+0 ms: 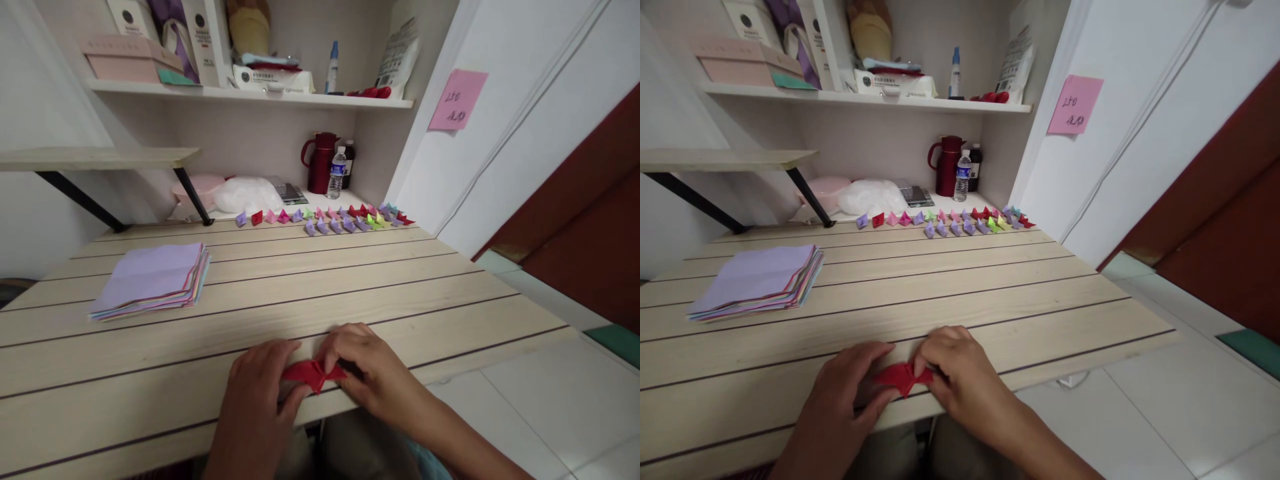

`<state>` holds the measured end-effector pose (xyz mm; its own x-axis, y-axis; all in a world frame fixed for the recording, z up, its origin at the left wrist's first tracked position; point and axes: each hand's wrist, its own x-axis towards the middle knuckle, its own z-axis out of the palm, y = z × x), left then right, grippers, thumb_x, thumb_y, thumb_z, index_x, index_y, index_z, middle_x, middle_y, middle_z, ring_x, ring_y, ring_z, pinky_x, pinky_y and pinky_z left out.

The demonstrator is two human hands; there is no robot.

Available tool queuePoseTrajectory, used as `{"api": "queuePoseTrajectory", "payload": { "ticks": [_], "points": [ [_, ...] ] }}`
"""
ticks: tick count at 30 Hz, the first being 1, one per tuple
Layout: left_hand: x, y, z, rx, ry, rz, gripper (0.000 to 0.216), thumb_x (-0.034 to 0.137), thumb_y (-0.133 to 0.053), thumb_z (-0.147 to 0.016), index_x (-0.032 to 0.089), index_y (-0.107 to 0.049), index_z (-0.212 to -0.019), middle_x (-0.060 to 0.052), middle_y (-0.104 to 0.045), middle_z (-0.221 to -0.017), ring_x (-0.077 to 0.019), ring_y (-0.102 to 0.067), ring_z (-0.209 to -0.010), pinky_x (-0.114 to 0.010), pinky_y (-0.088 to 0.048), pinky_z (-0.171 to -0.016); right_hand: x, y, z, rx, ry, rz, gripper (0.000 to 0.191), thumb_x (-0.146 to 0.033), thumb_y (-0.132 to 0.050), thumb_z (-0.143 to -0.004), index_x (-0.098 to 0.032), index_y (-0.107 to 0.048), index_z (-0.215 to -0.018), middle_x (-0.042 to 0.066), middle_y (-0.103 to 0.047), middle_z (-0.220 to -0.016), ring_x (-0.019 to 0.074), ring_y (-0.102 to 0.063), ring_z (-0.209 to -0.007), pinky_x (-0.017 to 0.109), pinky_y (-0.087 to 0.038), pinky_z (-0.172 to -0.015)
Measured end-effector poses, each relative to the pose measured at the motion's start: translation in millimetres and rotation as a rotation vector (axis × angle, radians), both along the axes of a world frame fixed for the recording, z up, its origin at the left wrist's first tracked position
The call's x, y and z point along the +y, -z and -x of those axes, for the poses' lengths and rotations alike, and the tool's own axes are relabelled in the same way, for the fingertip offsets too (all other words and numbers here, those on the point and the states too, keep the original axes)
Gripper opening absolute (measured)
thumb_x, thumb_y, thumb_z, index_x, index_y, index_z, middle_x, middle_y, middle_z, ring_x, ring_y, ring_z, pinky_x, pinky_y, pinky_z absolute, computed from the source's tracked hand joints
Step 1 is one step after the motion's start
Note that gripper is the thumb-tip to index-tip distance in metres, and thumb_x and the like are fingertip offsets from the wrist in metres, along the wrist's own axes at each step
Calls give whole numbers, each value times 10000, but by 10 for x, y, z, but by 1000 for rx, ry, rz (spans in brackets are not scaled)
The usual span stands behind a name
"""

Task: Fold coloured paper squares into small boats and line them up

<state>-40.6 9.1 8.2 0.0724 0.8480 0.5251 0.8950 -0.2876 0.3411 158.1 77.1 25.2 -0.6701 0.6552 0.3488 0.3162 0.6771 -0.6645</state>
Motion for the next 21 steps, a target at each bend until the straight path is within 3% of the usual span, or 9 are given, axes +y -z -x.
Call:
{"api": "queuePoseTrajectory", "payload": {
  "ticks": [5, 9, 12, 16, 19, 21],
  "points": [
    [9, -60, 5, 25, 94, 147, 259, 186, -748, -750, 326, -667, -952, 30, -702, -928, -241, -650, -887, -478, -498, -798, 17, -43, -27, 10, -29, 89, 213, -65, -680, -833, -233, -557, -878, -13, -699, -1007, 170, -613, -978, 328, -406, -913],
    [-39, -54, -14, 66, 109, 67, 196, 182, -721, -790, 287, -672, -949, 17, -688, -883, -228, -625, -834, -451, -484, -780, 9, -57, -88, -18, -53, 71, 348, -116, -708, -839, -268, -604, -1134, 29, -638, -1217, 192, -547, -1172, 346, -391, -1009],
    [-65, 13, -14, 143, 171, 34, 158, 171, -632, -863, 294, -675, -953, 27, -682, -875, -194, -604, -815, -396, -467, -788, 22, -44, -118, -64, -98, 18, 163, -196, -628, -925, -302, -701, -1024, 12, -651, -1185, 182, -537, -1196, 348, -370, -1043],
    [-66, 105, 43, 190, 184, -91, 203, 147, -543, -921, 295, -682, -931, 47, -702, -863, -163, -595, -821, -396, -394, -943, 68, -39, -148, -97, -144, -77, 152, -262, -582, -959, -302, -725, -991, 13, -664, -1186, 188, -536, -1200, 363, -365, -1051],
    [-68, 122, 143, 222, 222, -101, 107, 301, -632, -893, 330, -678, -986, 73, -737, -1000, -169, -624, -915, -397, -351, -1009, 81, -48, -196, -136, -159, -184, 143, -293, -590, -953, -278, -714, -1023, 35, -646, -1236, 210, -528, -1211, 389, -369, -1043],
    [-92, 118, 207, 301, 276, -109, 337, 474, -720, -788, 331, -662, -1087, 53, -731, -1136, -203, -634, -1001, -404, -366, -1008, 55, -46, -228, -158, -160, -241, 154, -292, -603, -945, -259, -699, -1060, 53, -645, -1224, 215, -552, -1167, 388, -395, -1002]
  ]
}}
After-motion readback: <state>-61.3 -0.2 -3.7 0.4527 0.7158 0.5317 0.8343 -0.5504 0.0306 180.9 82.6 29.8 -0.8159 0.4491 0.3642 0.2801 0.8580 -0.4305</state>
